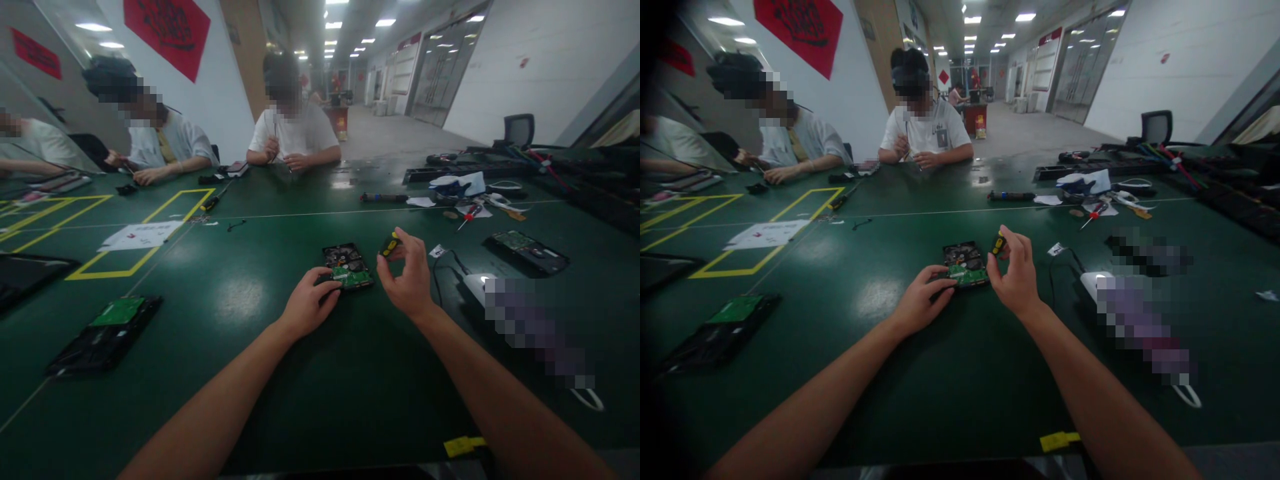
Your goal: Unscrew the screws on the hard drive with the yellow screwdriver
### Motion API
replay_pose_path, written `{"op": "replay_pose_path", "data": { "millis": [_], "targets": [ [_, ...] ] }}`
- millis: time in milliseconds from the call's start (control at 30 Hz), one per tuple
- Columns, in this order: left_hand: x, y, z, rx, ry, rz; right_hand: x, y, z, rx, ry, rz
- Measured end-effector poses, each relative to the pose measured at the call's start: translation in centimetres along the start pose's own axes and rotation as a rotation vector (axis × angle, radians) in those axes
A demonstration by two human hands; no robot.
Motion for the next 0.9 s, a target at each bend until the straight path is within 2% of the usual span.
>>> {"op": "replay_pose_path", "data": {
  "millis": [333, 900],
  "targets": [
    [-0.14, -0.53, 0.3, 0.006, 0.022, -0.023, -0.13, 0.13, 0.48, 0.062, -0.053, 0.019],
    [-0.02, -0.16, 0.14, 0.013, -0.006, -0.009, -0.06, -0.05, 0.51, 0.035, -0.059, 0.0]
  ]
}}
Point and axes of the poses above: each hand's wrist, its own x-axis towards the middle knuckle, its own z-axis out of the palm, y = z × x, the point moved 9 cm from there along x, towards the middle knuckle, and after that the axes turned 1 degree about -y, right-handed, at the moved point
